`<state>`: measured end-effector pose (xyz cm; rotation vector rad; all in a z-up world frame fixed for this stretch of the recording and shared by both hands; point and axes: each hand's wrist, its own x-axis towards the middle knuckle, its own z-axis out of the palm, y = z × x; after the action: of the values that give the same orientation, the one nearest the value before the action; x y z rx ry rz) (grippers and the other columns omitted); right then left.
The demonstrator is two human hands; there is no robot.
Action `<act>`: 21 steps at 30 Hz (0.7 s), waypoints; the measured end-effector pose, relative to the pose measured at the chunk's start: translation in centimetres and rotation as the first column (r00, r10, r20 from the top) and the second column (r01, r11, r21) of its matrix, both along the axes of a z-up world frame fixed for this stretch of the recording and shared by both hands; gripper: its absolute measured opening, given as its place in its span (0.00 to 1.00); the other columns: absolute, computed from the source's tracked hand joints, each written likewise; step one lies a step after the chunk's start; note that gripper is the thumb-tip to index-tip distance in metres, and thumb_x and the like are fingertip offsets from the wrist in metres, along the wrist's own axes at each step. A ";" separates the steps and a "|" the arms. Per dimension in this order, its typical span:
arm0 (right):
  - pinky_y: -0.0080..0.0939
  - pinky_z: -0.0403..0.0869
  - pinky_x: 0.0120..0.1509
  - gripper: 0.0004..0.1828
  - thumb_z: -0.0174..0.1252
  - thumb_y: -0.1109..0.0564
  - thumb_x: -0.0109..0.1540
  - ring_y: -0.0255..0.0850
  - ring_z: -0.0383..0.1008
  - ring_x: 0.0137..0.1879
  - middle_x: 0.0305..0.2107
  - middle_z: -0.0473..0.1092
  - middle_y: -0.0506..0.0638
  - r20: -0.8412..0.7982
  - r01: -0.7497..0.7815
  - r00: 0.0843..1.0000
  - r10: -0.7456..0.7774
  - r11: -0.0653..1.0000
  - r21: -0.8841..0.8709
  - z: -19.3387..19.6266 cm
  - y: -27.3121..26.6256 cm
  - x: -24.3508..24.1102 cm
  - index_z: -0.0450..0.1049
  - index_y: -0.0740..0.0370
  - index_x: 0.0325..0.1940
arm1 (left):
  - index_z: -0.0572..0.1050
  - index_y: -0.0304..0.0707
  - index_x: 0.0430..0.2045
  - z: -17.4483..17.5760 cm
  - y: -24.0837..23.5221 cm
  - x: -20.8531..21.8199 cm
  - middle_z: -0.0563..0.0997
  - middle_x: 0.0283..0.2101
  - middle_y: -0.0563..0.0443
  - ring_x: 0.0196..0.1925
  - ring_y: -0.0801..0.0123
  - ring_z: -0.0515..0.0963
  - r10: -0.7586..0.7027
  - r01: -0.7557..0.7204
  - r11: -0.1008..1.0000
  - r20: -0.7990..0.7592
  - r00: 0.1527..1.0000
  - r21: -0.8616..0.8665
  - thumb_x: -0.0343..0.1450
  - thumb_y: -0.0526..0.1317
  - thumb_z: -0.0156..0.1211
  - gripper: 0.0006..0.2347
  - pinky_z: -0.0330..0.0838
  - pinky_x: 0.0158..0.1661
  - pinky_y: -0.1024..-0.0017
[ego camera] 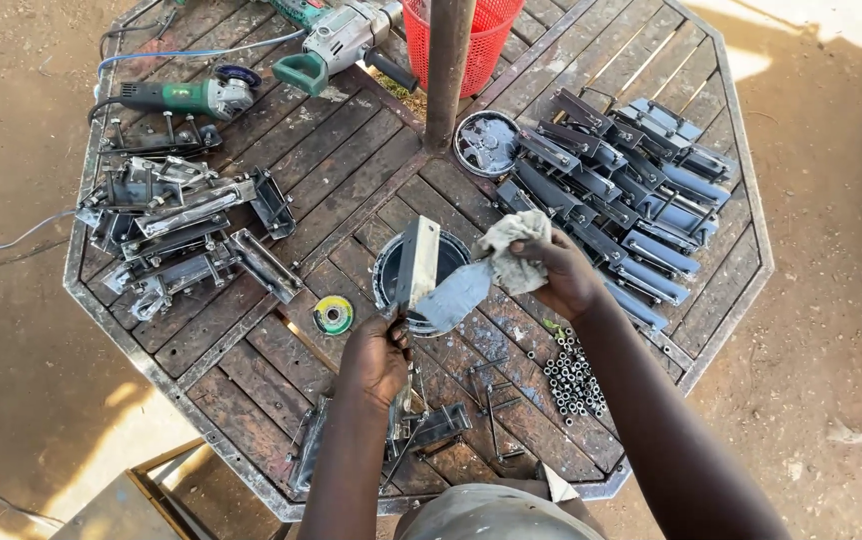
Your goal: A person is cleaning and coating metal mechanical parts with a liquid using a cloth on a wooden table in an outdoor workshop.
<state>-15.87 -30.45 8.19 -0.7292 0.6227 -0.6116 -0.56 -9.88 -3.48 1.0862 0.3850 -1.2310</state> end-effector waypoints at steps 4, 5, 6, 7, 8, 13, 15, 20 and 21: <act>0.54 0.79 0.54 0.17 0.62 0.68 0.53 0.51 0.83 0.42 0.38 0.79 0.61 -0.050 -0.083 0.995 0.082 0.996 -0.032 -3.8 -2.3 -0.4 0.77 0.66 0.47 | 0.77 0.45 0.33 0.9 0.0 -0.2 0.64 0.20 0.66 0.24 0.75 0.65 -0.062 0.062 0.998 0.007 0.998 -0.021 0.74 0.43 0.60 0.04 0.62 0.34 0.67; 0.52 0.79 0.52 0.16 0.62 0.68 0.53 0.49 0.83 0.40 0.36 0.78 0.58 -0.057 0.012 0.998 -0.014 0.999 -0.032 -2.9 -2.4 -0.3 0.77 0.67 0.45 | 0.76 0.44 0.32 1.2 0.0 -0.1 0.63 0.20 0.65 0.24 0.75 0.65 -0.067 0.067 0.997 0.012 0.998 -0.031 0.74 0.41 0.60 0.04 0.62 0.34 0.68; 0.49 0.80 0.50 0.15 0.61 0.68 0.53 0.47 0.83 0.39 0.34 0.78 0.56 -0.064 0.108 0.992 -0.110 0.994 -0.032 -1.9 -2.5 -0.1 0.77 0.67 0.44 | 0.76 0.42 0.32 1.5 0.0 0.0 0.63 0.21 0.65 0.24 0.75 0.64 -0.071 0.072 0.997 0.017 0.997 -0.040 0.74 0.40 0.59 0.04 0.61 0.34 0.68; 0.49 0.80 0.50 0.15 0.61 0.68 0.53 0.47 0.83 0.39 0.34 0.78 0.56 -0.061 0.102 0.993 -0.104 0.994 -0.029 -1.2 -2.2 0.2 0.77 0.67 0.44 | 0.76 0.42 0.32 1.9 0.0 0.0 0.63 0.21 0.65 0.24 0.75 0.64 -0.065 0.066 0.997 0.020 0.998 -0.038 0.74 0.40 0.59 0.04 0.61 0.34 0.68; 0.51 0.80 0.50 0.15 0.61 0.69 0.53 0.49 0.83 0.39 0.34 0.78 0.57 -0.040 0.106 0.994 -0.106 0.994 -0.012 -0.4 -1.9 0.5 0.77 0.68 0.43 | 0.76 0.42 0.31 2.2 -0.1 0.0 0.63 0.20 0.64 0.24 0.75 0.64 -0.064 0.065 0.997 0.012 0.998 -0.038 0.74 0.40 0.60 0.05 0.61 0.34 0.68; 0.51 0.80 0.48 0.14 0.63 0.70 0.50 0.51 0.83 0.38 0.32 0.78 0.59 -0.072 0.018 0.997 -0.018 1.000 -0.004 -2.9 -2.4 0.0 0.78 0.68 0.40 | 0.75 0.42 0.30 0.5 -0.4 -0.3 0.63 0.20 0.63 0.24 0.74 0.64 -0.112 0.112 0.993 0.012 0.994 -0.037 0.74 0.41 0.60 0.06 0.62 0.35 0.67; 0.53 0.80 0.50 0.13 0.61 0.69 0.52 0.51 0.83 0.38 0.33 0.78 0.60 -0.074 0.093 0.993 -0.096 0.995 -0.047 -5.0 -4.2 0.0 0.78 0.68 0.41 | 0.75 0.42 0.31 1.2 -0.5 -0.3 0.63 0.20 0.65 0.24 0.76 0.64 -0.102 0.102 0.993 -0.007 0.995 -0.057 0.75 0.42 0.61 0.06 0.61 0.34 0.68; 0.50 0.81 0.46 0.12 0.62 0.67 0.53 0.51 0.83 0.36 0.32 0.78 0.60 -0.044 0.082 0.996 -0.081 0.996 0.031 -1.8 -2.3 0.5 0.77 0.67 0.41 | 0.75 0.41 0.31 2.6 0.0 0.0 0.62 0.21 0.63 0.25 0.73 0.64 -0.072 0.067 0.995 -0.062 0.996 -0.069 0.75 0.41 0.61 0.06 0.61 0.35 0.67; 0.51 0.81 0.45 0.13 0.63 0.66 0.52 0.51 0.82 0.35 0.33 0.78 0.61 -0.074 0.021 0.997 -0.018 0.999 0.035 -1.9 -2.0 0.3 0.78 0.66 0.42 | 0.75 0.41 0.31 2.6 -0.1 0.0 0.62 0.21 0.63 0.25 0.73 0.64 -0.067 0.061 0.995 -0.079 0.995 -0.079 0.75 0.42 0.60 0.06 0.61 0.35 0.68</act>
<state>-15.58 -32.49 6.31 -0.7151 0.7077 -0.5926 -0.53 -9.98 -0.92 0.9913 0.3643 -1.3395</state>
